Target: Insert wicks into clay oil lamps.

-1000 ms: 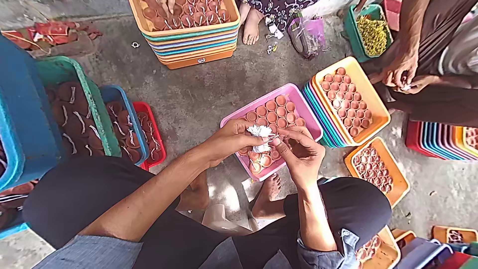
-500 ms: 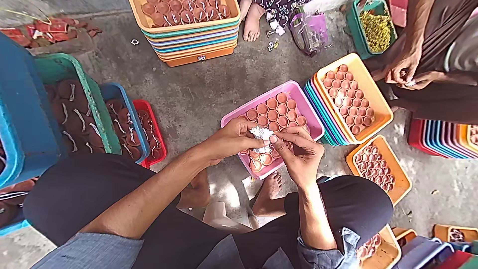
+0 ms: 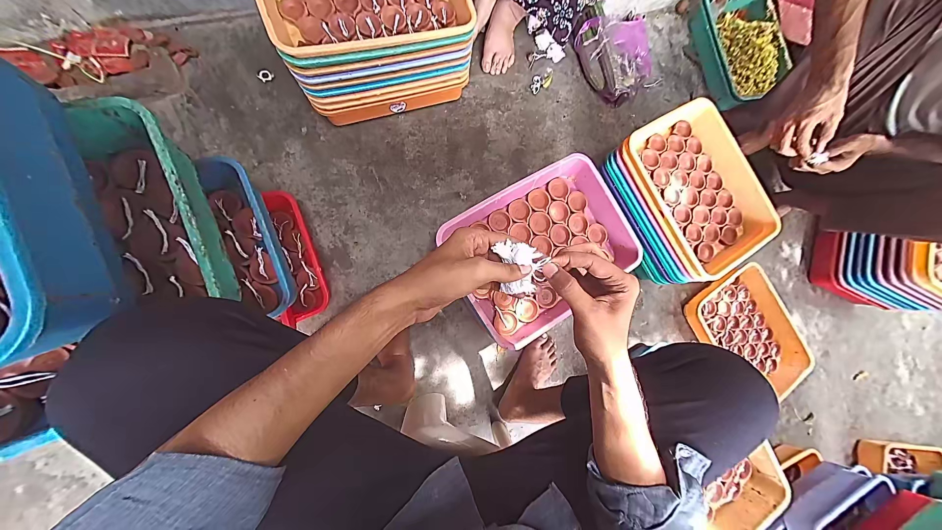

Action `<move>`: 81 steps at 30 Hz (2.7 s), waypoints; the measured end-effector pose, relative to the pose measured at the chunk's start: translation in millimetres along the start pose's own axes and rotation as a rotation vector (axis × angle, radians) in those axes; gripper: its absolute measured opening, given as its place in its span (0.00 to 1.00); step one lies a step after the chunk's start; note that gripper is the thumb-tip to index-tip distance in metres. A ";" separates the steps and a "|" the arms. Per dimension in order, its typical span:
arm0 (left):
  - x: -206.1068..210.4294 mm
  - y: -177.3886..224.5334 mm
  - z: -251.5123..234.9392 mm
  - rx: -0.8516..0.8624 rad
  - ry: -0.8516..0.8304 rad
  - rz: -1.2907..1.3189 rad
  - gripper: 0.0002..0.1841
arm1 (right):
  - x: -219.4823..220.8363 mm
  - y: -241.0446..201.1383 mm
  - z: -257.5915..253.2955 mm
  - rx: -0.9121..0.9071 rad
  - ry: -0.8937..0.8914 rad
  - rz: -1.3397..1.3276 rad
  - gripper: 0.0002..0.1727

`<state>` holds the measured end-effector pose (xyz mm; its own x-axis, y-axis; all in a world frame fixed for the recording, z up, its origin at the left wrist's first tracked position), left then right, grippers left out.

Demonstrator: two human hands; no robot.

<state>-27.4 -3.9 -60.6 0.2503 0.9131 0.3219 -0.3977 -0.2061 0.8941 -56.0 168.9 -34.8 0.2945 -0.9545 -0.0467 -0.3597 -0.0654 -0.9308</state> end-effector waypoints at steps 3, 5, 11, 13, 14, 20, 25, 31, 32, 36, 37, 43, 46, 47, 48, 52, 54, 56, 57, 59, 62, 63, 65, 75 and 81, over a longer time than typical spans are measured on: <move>-1.1 4.7 -2.4 -0.025 0.024 0.029 0.14 | -0.9 2.8 -0.4 0.010 0.011 -0.063 0.04; -0.4 6.8 -3.4 0.013 0.028 0.027 0.14 | 0.6 3.9 -0.6 0.015 0.008 -0.079 0.04; -4.6 10.6 -1.2 0.089 0.140 -0.054 0.12 | 7.0 7.1 1.1 0.047 -0.020 -0.085 0.04; -5.7 12.2 -0.3 0.120 0.148 -0.076 0.11 | 7.6 8.2 1.4 0.053 -0.022 -0.088 0.04; -6.4 13.1 -0.8 0.137 0.151 -0.086 0.10 | 7.9 8.8 1.5 0.058 -0.023 -0.089 0.04; -5.3 14.6 -2.6 0.163 0.138 -0.117 0.08 | 8.4 10.0 1.7 0.059 0.002 -0.108 0.04; -3.9 13.2 -2.3 0.131 0.145 -0.111 0.09 | 5.5 11.7 1.5 0.038 0.020 -0.118 0.04; -5.6 11.2 -2.9 0.115 0.149 -0.070 0.09 | 6.3 9.4 2.4 -0.001 0.010 -0.093 0.08; -5.3 11.0 -3.1 0.109 0.149 -0.065 0.09 | 6.1 9.2 2.6 0.000 0.008 -0.086 0.08; -4.6 11.6 -1.9 0.096 0.151 -0.064 0.09 | 4.8 8.3 2.8 -0.005 0.005 -0.068 0.08; -4.2 11.6 -1.8 0.093 0.153 -0.062 0.09 | 4.4 7.7 2.7 -0.002 0.004 -0.069 0.08; -3.0 10.7 -0.1 0.097 0.143 -0.057 0.08 | 2.0 5.7 3.1 -0.010 0.038 -0.073 0.10; -3.6 7.2 -1.7 0.077 0.134 -0.021 0.08 | 1.4 2.3 2.9 -0.050 0.055 -0.042 0.11; -3.6 6.4 -2.5 0.067 0.128 -0.001 0.08 | 1.3 1.4 3.1 -0.068 0.056 -0.029 0.11; -3.5 5.9 -2.9 0.062 0.120 0.013 0.08 | 1.4 0.6 3.3 -0.082 0.055 -0.017 0.11; -2.7 5.5 -3.0 0.066 0.109 0.052 0.07 | 2.9 -1.8 3.5 -0.091 0.041 0.012 0.09; -2.8 5.3 -1.6 0.061 0.121 0.038 0.07 | 3.3 -2.9 3.1 -0.091 0.038 0.017 0.08; -2.1 6.1 1.3 0.065 0.131 0.003 0.08 | 3.2 -4.5 2.7 -0.095 0.036 0.027 0.08; -1.8 6.7 1.8 0.071 0.128 -0.008 0.09 | 3.3 -5.1 2.4 -0.099 0.035 0.029 0.08; -1.6 7.3 1.1 0.095 0.115 -0.011 0.09 | 3.0 -5.3 2.4 -0.105 0.034 0.032 0.08; -3.1 8.7 -1.6 0.109 0.127 -0.024 0.09 | 2.8 -6.2 2.2 -0.123 0.033 0.047 0.08; -3.5 8.7 -1.9 0.104 0.134 -0.029 0.09 | 3.0 -6.8 2.3 -0.131 0.032 0.049 0.08; -3.4 8.6 -2.2 0.100 0.135 -0.022 0.08 | 3.0 -7.4 2.6 -0.137 0.035 0.043 0.08; -2.1 10.4 -2.5 0.124 0.124 -0.037 0.08 | 1.9 0.7 4.5 -0.064 0.045 -0.070 0.07; -1.1 12.3 -1.4 0.135 0.120 -0.045 0.08 | 3.7 1.5 4.1 -0.060 0.058 -0.081 0.08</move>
<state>-33.8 -7.0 -50.4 0.1552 0.9561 0.2484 -0.2644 -0.2020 0.9430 -51.9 166.5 -37.8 0.2739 -0.9604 0.0505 -0.3892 -0.1587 -0.9074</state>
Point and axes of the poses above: each hand's wrist, its own z-axis away from the middle knuckle, its own x-axis out of the palm, y = z × x, the point moved 8 cm from there along -z, towards the middle knuckle, and after that the axes turned 4 degrees about -x, right-handed, at the moved point
